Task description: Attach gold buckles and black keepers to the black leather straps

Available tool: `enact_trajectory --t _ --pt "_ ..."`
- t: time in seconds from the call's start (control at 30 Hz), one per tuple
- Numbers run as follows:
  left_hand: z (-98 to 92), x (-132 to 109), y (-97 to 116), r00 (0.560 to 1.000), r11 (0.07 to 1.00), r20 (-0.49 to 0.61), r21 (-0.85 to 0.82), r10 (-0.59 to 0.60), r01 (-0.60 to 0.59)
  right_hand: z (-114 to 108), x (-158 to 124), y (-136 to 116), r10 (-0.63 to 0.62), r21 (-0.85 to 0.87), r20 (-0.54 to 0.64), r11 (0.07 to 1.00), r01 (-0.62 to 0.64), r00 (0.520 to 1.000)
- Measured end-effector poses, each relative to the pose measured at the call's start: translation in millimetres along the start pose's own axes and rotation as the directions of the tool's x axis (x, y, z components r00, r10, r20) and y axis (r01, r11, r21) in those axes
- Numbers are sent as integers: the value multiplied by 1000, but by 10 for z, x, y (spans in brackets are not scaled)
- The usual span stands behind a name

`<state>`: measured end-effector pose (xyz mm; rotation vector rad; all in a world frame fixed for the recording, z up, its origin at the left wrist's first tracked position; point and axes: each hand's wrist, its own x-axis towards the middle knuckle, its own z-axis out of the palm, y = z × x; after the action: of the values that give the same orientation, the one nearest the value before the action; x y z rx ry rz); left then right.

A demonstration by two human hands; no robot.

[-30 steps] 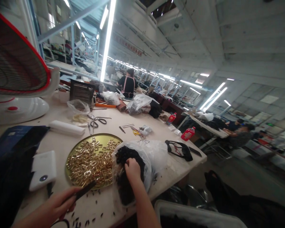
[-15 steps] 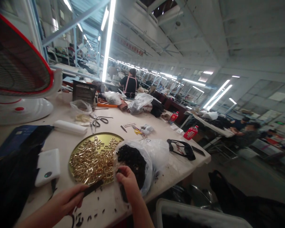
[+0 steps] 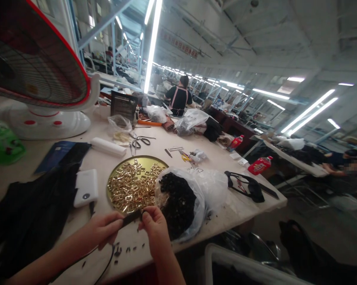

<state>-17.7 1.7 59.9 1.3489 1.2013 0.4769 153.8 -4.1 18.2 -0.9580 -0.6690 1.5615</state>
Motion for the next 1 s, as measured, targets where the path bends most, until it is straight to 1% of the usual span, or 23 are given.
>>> enact_trajectory --t 0.1,0.2,0.4,0.5,0.63,0.73,0.83,0.93,1.0 --pt "8 28 -76 993 988 81 -115 -90 99 -19 -18 46 38 -50 -19 998 -39 999" --pt "10 33 -135 988 978 119 -177 -93 113 -43 -28 81 65 -96 -45 993 -69 997" --pt "6 -15 -143 988 984 112 -126 -110 124 -72 -45 106 70 -194 -25 978 -73 997" --pt "0 -40 -131 991 995 100 -35 -85 89 -75 -70 98 52 -252 -2 966 -51 999" --pt "-5 -54 -120 998 984 54 175 24 -33 -59 -104 113 41 -303 23 952 -32 999" --pt "8 -38 -117 992 941 -5 318 127 -119 -33 -113 153 33 -296 37 955 -21 999" --pt "28 -24 -118 978 871 -39 464 204 -163 -17 -119 196 1 -285 31 959 8 1000" --pt "49 -31 -118 983 820 -19 555 184 -142 -13 -145 224 -56 -361 22 931 60 998" --pt "68 -40 -116 987 808 -5 575 163 -130 -3 -170 231 -148 -478 65 863 161 987"
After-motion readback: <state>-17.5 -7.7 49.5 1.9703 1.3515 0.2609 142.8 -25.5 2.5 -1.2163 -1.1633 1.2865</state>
